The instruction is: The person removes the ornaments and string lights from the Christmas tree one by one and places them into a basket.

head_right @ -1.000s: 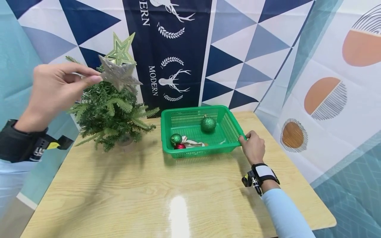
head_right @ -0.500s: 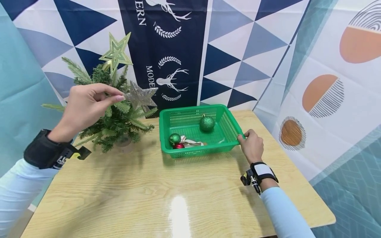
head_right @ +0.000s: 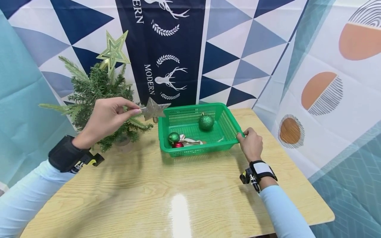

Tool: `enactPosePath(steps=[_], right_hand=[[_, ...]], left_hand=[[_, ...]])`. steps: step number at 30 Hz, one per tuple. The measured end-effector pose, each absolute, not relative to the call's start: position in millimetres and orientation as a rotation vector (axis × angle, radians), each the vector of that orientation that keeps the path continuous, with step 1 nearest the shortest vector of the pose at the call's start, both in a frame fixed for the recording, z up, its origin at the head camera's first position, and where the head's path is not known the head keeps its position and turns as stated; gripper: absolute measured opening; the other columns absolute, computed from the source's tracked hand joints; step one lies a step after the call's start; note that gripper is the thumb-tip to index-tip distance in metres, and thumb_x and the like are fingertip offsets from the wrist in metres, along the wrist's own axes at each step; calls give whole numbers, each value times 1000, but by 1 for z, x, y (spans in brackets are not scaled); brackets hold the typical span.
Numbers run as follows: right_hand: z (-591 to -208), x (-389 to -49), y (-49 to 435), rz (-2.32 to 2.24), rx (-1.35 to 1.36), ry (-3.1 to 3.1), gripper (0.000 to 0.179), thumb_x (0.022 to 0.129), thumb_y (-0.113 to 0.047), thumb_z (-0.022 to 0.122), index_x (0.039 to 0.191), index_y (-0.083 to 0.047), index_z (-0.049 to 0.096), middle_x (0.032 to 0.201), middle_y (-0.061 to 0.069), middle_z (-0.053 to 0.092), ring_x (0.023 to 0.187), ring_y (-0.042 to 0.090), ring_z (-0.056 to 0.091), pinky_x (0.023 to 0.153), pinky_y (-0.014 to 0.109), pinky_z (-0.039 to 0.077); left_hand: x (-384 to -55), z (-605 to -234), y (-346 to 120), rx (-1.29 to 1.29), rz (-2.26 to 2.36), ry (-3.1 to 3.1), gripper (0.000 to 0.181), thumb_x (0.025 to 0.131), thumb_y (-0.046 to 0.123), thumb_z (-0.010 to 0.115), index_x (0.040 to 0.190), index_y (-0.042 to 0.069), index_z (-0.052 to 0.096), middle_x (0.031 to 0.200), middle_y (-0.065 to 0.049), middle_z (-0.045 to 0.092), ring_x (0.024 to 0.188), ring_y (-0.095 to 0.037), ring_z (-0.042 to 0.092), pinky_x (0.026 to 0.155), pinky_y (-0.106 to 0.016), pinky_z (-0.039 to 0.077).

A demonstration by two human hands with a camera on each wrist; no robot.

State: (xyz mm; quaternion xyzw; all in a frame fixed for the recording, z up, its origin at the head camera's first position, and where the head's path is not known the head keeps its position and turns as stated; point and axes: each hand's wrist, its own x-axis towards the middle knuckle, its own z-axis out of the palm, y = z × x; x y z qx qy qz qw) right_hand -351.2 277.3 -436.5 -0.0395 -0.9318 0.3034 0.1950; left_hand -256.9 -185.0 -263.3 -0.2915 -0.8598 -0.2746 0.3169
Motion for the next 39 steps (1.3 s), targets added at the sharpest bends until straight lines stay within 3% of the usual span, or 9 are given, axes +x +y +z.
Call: enactPosePath(steps=[14, 28, 35, 39], right_hand=[[-435, -350, 276, 867, -122, -2618, 26, 98, -23, 62, 99, 3, 66, 82, 20, 69, 68, 33, 62, 54, 36, 41], [-435, -352, 278, 870, -116, -2620, 25, 97, -23, 63, 96, 2, 66, 83, 19, 69, 69, 34, 63, 53, 35, 42], [-436, -351, 278, 864, -127, -2617, 25, 98, -23, 63, 96, 1, 65, 83, 20, 69, 68, 33, 62, 54, 36, 42], [-437, -352, 278, 860, -134, -2606, 25, 97, -23, 63, 95, 1, 66, 83, 20, 69, 69, 34, 64, 55, 36, 43]], left_hand=[[-262, -290, -164, -732, -706, -2325, 7, 95, 15, 77, 97, 10, 81, 89, -2, 75, 48, -10, 31, 55, -30, 25], [-268, -315, -149, -657, -769, -2353, 8, 95, 18, 77, 96, 10, 81, 89, -2, 76, 50, -10, 39, 53, -30, 30], [-274, -322, -142, -656, -800, -2364, 8, 95, 15, 77, 96, 8, 80, 92, -5, 76, 62, -12, 54, 63, -31, 43], [-279, -325, -138, -647, -803, -2377, 8, 95, 16, 78, 95, 8, 80, 92, -5, 76, 65, -13, 57, 63, -32, 45]])
